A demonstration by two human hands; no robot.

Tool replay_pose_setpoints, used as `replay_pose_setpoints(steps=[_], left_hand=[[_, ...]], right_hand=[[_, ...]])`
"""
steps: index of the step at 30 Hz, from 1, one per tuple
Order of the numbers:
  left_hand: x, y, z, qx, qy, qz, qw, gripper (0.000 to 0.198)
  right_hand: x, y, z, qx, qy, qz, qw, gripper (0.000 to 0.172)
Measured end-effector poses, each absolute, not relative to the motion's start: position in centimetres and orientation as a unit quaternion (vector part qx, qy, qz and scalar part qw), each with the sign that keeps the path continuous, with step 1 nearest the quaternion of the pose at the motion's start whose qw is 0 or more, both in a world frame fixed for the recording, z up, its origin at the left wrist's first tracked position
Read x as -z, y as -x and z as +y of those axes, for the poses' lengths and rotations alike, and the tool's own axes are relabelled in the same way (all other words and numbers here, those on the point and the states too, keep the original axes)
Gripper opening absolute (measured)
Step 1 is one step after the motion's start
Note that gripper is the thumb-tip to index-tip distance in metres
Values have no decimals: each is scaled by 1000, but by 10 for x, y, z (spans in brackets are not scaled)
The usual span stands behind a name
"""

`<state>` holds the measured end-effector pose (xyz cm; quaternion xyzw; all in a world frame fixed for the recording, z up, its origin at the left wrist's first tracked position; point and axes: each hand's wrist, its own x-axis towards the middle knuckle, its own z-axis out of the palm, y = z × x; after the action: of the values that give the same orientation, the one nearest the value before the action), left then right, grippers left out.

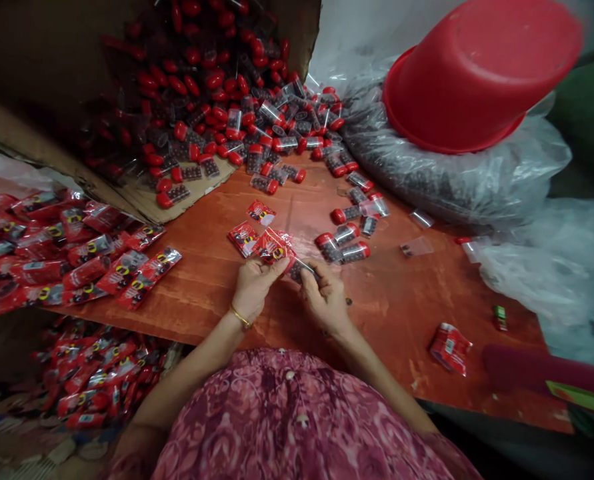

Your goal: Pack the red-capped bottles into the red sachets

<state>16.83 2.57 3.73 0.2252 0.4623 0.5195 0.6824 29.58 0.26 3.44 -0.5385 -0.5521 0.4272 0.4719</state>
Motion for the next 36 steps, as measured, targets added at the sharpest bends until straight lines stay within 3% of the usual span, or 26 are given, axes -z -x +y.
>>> replay_pose_setpoints(steps=[6,10,12,16,20,29,36], left_hand=[[-40,-171,27,-516,-166,454,707,34],[-41,-179,25,-545,-173,442,691,33],[-40,-179,25,-550,-180,441,687,33],[-39,-172,30,-543,-173,444,692,32],[-40,-167,33,-559,-174,456,670,25],[-35,-173,23,-562,-190,447,670,24],[-32,-162,22,-563,-157,466,664,35]], right_hand=[[-28,-290,5,-546,523,-504,417,29],[-21,-279,2,-401,555,-517,514,26],[-19,-276,3,-370,550,-540,518,24],[-24,-281,11,-475,505,-564,449,24],[-28,-286,11,-565,471,-490,468,27],[-22,-275,9,-538,500,-396,551,27],[-27,-269,13,-626,433,-414,499,29]])
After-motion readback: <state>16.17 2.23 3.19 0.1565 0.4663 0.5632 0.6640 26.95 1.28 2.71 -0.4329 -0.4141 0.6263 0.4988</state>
